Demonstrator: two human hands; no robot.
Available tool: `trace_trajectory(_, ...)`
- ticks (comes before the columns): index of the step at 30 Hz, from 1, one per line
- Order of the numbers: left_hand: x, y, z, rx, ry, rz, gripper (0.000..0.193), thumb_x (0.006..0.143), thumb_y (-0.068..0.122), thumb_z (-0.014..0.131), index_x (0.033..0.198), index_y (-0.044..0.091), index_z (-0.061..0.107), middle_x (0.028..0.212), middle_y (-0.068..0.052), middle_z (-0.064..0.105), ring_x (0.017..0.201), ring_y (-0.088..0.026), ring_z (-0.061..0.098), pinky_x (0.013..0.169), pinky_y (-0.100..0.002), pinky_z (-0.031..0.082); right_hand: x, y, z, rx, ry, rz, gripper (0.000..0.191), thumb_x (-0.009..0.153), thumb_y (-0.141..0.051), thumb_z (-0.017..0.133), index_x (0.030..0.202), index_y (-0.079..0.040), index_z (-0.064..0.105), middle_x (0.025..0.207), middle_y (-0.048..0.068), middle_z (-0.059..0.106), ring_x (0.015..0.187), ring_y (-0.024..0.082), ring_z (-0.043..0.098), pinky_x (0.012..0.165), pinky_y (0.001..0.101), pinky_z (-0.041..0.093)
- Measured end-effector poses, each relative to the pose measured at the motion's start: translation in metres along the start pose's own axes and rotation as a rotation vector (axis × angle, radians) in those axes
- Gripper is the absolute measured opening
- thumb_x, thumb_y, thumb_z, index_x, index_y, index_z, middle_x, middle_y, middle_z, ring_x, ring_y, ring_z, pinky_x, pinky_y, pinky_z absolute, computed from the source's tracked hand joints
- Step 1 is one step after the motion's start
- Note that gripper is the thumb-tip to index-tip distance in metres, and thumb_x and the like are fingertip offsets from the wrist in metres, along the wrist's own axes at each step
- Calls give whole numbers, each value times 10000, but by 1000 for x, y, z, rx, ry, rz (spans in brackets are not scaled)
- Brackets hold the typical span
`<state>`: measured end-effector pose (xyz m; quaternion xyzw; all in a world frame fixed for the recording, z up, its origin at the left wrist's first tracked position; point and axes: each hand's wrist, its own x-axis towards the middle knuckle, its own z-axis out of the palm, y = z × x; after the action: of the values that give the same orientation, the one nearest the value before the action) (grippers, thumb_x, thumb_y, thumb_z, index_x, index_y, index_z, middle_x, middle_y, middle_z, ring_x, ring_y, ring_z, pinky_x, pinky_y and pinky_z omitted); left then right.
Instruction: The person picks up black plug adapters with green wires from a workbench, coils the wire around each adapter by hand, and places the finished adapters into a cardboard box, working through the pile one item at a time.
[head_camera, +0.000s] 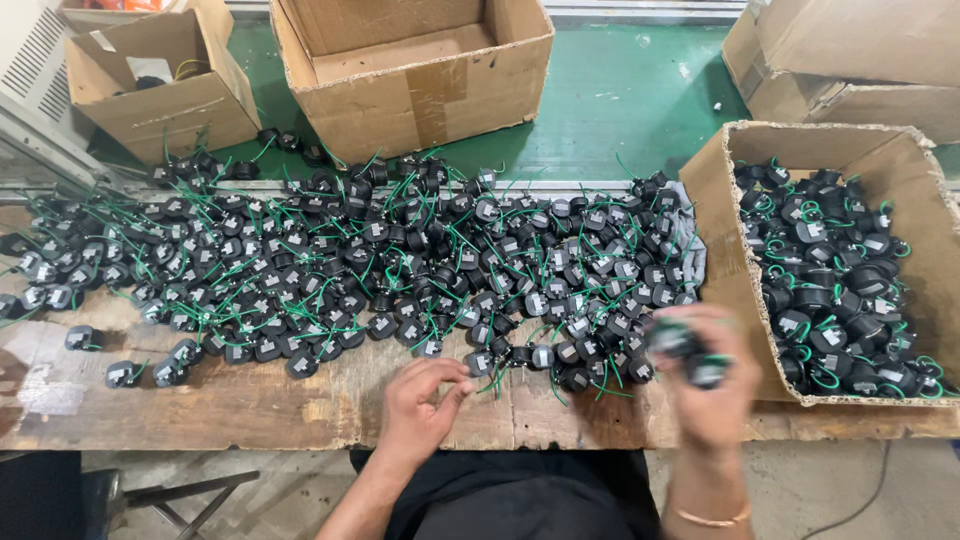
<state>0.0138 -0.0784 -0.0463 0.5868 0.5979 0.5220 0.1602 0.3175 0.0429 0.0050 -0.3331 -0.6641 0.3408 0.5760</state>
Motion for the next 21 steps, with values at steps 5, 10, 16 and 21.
trace_trajectory(5, -12, -8, 2, 365, 15, 42, 404, 798, 153, 779, 1179, 62, 683, 1305, -120, 651, 1246, -370, 557, 1000, -452, 477, 25, -7, -74, -710, 372, -220, 418, 905, -8, 835, 1244, -26, 590, 1379, 144, 561, 1327, 293, 512, 1153, 408, 410)
trace_trajectory(10, -11, -14, 13, 482, -53, 80, 626, 825, 177, 729, 1412, 48, 551, 1448, -179, 538, 1319, -408, 471, 1055, -496, 413, 17, 6, -100, -995, 261, -105, 588, 737, -74, 885, 1243, -25, 590, 1369, 171, 570, 1383, 369, 496, 1195, 480, 382)
trace_trajectory(16, -8, -17, 16, 488, -16, 32, 427, 822, 201, 758, 1226, 84, 681, 1093, -100, 669, 1114, -331, 587, 901, -456, 498, 11, 34, -109, -1058, 265, -110, 475, 861, -182, 891, 1225, -90, 600, 1363, 61, 590, 1350, 277, 514, 1248, 497, 265)
trace_trajectory(21, -1, -19, -2, 427, 34, 0, 116, 834, 105, 714, 936, 107, 769, 925, -30, 717, 991, -270, 658, 809, -405, 538, 5, 46, -116, -1139, 320, -112, 293, 914, -148, 781, 1175, -132, 649, 1367, 31, 597, 1388, 252, 531, 1301, 602, 140)
